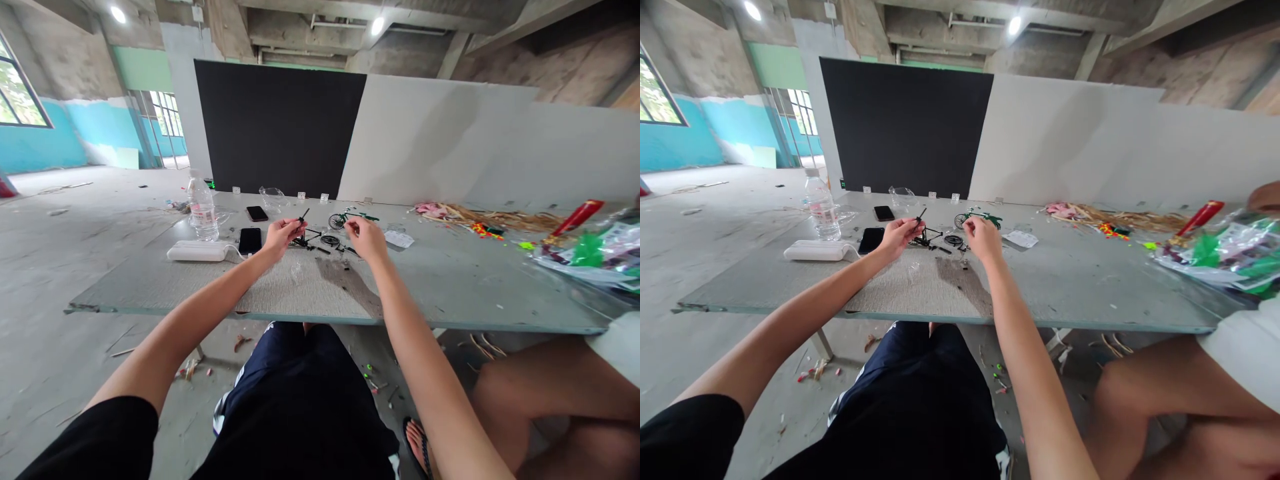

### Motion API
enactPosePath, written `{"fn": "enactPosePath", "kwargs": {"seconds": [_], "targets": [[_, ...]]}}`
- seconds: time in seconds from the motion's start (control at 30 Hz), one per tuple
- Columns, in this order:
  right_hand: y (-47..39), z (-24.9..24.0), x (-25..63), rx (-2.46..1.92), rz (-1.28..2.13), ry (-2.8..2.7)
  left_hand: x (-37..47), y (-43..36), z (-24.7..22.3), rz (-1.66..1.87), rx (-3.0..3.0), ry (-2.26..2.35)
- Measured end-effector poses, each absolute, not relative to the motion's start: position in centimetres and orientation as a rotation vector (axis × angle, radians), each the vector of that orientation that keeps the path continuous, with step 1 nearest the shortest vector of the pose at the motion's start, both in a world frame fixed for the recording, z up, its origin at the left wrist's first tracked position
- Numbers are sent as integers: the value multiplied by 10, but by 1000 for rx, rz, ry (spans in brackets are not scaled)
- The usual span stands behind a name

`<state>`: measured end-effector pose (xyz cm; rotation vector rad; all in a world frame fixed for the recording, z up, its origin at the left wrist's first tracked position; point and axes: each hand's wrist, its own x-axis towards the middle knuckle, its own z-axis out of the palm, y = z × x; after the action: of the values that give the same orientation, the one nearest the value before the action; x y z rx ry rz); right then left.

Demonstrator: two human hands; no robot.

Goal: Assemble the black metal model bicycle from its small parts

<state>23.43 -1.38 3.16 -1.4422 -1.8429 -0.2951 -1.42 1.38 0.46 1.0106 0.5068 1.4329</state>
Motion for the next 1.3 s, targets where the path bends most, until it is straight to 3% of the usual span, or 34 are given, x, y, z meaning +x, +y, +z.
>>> {"fn": "enactPosePath", "kwargs": {"seconds": [0.17, 0.4, 0.87, 1.3], "targets": [[-7, 28, 256, -1769, -34, -2078, -17, 15, 2, 1441, 1043, 515], [0, 19, 252, -1824, 308, -2274, -12, 15, -1, 1424, 1049, 538], [6, 10, 253, -1581, 283, -2306, -10, 11, 1, 1416, 1080, 576], [7, 6, 243, -1674, 293, -2348, -10, 8, 2, 1399, 1088, 598]]}}
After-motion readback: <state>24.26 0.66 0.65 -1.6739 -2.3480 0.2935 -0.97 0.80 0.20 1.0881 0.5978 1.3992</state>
